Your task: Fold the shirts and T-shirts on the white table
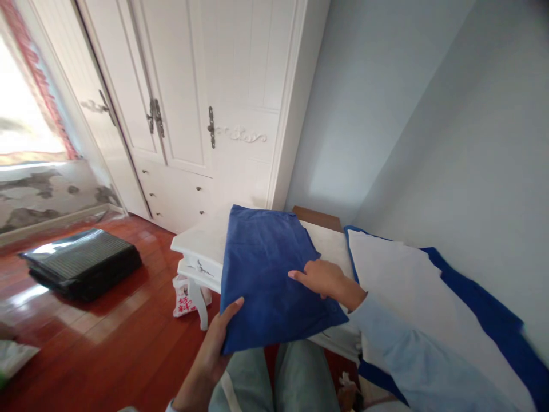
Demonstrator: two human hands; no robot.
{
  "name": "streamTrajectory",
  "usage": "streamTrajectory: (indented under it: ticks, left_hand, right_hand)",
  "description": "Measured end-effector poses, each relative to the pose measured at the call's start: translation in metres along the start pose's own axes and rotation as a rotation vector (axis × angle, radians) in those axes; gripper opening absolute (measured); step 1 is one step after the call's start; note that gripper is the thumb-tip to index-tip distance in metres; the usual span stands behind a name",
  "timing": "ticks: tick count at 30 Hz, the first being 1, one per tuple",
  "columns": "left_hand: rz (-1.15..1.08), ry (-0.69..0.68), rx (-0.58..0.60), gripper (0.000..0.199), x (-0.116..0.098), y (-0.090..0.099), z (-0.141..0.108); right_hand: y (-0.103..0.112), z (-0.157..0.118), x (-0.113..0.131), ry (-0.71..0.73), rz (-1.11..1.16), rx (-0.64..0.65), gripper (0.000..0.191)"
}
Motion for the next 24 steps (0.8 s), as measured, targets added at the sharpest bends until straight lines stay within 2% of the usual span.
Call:
streamTrajectory:
  ticks: [1, 3, 5, 6, 9, 12, 14, 17, 20, 24]
  left_hand:
    - [0.015, -0.01, -0.002, 0.043, -0.007, 0.005, -0.003]
    - [0.044, -0.041, -0.02, 0.04, -0.018, 0.016, -0.008]
    - [0.064, -0.087, -0.047, 0.035, -0.027, 0.026, -0.012]
    - [0.073, -0.103, -0.057, 0.033, -0.03, 0.03, -0.014]
    - [0.084, -0.113, -0.077, 0.029, -0.036, 0.036, -0.02]
    - [0.061, -0.122, -0.115, 0.026, -0.043, 0.037, -0.028]
    - [0.009, -0.125, -0.181, 0.022, -0.049, 0.04, -0.032]
    - [-0.117, -0.138, -0.275, 0.016, -0.06, 0.044, -0.036]
    - [-0.285, -0.221, -0.198, 0.015, -0.073, 0.039, -0.036]
    - [-0.475, -0.346, -0.105, 0.014, -0.086, 0.037, -0.041]
  right_hand:
    - [0.004, -0.001, -0.004, 0.007, 0.062, 0.01, 0.063]
    - [0.012, -0.002, -0.018, 0.028, 0.163, -0.053, 0.058]
    - [0.011, -0.002, -0.038, 0.033, 0.242, -0.088, 0.056]
    - [0.004, -0.003, -0.049, 0.021, 0.297, -0.043, 0.058]
    - [-0.031, -0.018, -0.075, -0.043, 0.587, 0.218, 0.067]
    - [-0.06, -0.046, -0.083, -0.064, 0.897, 0.409, 0.076]
    - [-0.072, -0.064, -0.084, -0.081, 0.987, 0.455, 0.079]
    - [-0.086, -0.082, -0.08, -0.116, 1.087, 0.455, 0.083]
    - [-0.102, -0.088, -0.063, -0.097, 1.232, 0.474, 0.084]
    - [-0.124, -0.078, -0.028, -0.016, 1.497, 0.456, 0.071]
Point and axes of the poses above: each hand's wrist, its own z-axis towards the middle knuckle, its own y-axis out of the back of the hand, x = y × z, the point moved 6 cm from there along z, towards the middle knuckle, and after that the axes turned 3 degrees about y, right-handed, at the moved point
